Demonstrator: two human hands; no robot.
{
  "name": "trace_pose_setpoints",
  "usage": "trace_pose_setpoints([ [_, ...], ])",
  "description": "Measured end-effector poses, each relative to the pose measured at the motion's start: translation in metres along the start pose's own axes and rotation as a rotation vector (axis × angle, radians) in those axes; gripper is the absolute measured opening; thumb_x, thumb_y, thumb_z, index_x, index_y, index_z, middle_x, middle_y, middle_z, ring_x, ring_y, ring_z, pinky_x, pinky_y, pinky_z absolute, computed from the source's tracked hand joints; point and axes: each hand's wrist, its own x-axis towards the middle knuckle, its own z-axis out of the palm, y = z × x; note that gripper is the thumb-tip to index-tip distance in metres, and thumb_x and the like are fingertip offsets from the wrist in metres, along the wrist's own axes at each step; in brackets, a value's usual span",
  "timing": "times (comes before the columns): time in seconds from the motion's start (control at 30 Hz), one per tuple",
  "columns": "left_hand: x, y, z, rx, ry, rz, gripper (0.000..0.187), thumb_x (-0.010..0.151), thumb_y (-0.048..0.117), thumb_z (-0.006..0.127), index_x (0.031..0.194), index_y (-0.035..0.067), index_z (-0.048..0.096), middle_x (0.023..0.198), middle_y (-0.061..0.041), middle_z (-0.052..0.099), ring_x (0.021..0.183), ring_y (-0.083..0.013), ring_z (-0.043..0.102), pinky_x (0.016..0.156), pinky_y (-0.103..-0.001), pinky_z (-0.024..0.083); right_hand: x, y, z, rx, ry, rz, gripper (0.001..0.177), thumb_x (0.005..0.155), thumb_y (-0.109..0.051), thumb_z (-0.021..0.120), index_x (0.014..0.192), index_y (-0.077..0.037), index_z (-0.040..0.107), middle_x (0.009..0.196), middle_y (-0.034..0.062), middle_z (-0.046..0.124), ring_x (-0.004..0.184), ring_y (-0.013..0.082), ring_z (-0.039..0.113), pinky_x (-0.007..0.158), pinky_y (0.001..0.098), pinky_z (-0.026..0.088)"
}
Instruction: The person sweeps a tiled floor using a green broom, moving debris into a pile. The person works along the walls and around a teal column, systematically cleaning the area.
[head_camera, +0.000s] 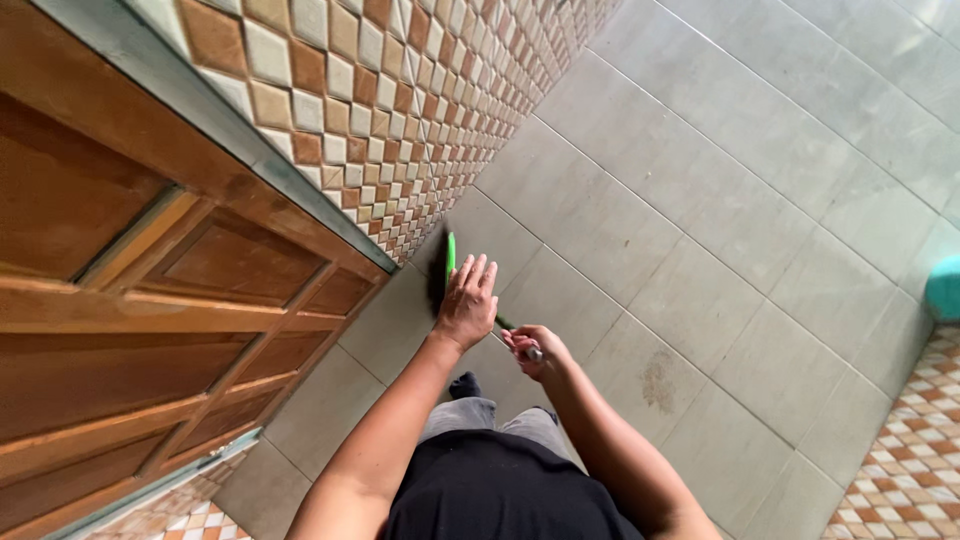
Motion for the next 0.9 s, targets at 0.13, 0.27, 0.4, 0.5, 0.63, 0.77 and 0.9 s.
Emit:
trace_pose_setpoints([
  [0.13,0.004,0.002,0.003,-0.007,-0.039,0.011,0.066,0.087,0.019,0.069,0.146,0.000,0.046,0.154,-0.023,0.043,0.145,-0.0417,0.036,0.117,-0.058,0.029,-0.034,-0.057,-0.038,-0.146,0.170,-0.011,0.026,0.096,-0.003,0.049,0.111,0.011,0.065,0.082,0.0094,0.067,0.041,-0.0004,0.039,0.034,0.0113,0.035],
  [0.27,0.003,0.006,0.010,-0.018,-0.045,0.032,0.065,0.088,0.020,0.068,0.146,0.000,0.046,0.154,-0.023,0.042,0.146,-0.0415,0.035,0.118,-0.058,0.029,-0.062,-0.098,-0.047,-0.141,0.326,-0.217,0.018,0.093,0.000,0.054,0.105,0.009,0.063,0.077,0.0118,0.068,0.040,-0.0003,0.037,0.033,0.0134,0.034],
  [0.4,0.000,0.007,0.011,-0.024,-0.055,0.044,0.066,0.088,0.019,0.068,0.147,0.000,0.045,0.154,-0.023,0.042,0.146,-0.0413,0.035,0.118,-0.058,0.030,-0.059,-0.095,-0.041,-0.377,0.582,-0.617,0.009,0.088,0.008,0.063,0.097,0.010,0.061,0.070,0.0093,0.049,0.043,0.0097,0.041,0.039,0.0260,0.046],
  [0.5,-0.002,0.004,0.011,-0.015,-0.085,0.027,0.066,0.087,0.020,0.068,0.147,0.000,0.046,0.155,-0.023,0.042,0.145,-0.0411,0.035,0.117,-0.058,0.030,-0.045,-0.078,-0.035,-0.573,0.510,-0.762,0.005,0.088,0.004,0.060,0.092,0.005,0.057,0.070,0.0107,0.056,0.045,0.0112,0.051,0.038,0.0269,0.040],
  [0.63,0.001,0.007,0.014,-0.029,-0.106,0.027,0.065,0.088,0.020,0.067,0.146,0.000,0.046,0.155,-0.023,0.042,0.146,-0.0413,0.034,0.117,-0.058,0.029,-0.053,-0.074,-0.018,-0.255,0.240,-0.541,0.006,0.085,0.001,0.056,0.089,0.004,0.059,0.066,0.0070,0.055,0.040,0.0066,0.039,0.035,0.0204,0.035],
  [0.77,0.007,0.016,0.015,-0.053,-0.080,0.059,0.065,0.088,0.019,0.066,0.146,-0.001,0.046,0.154,-0.024,0.042,0.146,-0.0425,0.034,0.117,-0.058,0.029,-0.066,-0.050,0.008,-0.116,0.050,-0.267,0.011,0.089,-0.006,0.059,0.092,0.004,0.061,0.067,0.0087,0.058,0.039,0.0041,0.039,0.033,0.0147,0.035],
  [0.9,0.010,0.017,0.014,-0.047,-0.073,0.071,0.063,0.088,0.019,0.066,0.146,0.000,0.047,0.154,-0.024,0.043,0.145,-0.0422,0.035,0.118,-0.057,0.030,-0.050,-0.021,0.022,-0.045,0.023,-0.177,0.015,0.094,-0.004,0.055,0.098,0.010,0.058,0.072,0.0128,0.059,0.045,0.0064,0.046,0.036,0.0129,0.037],
])
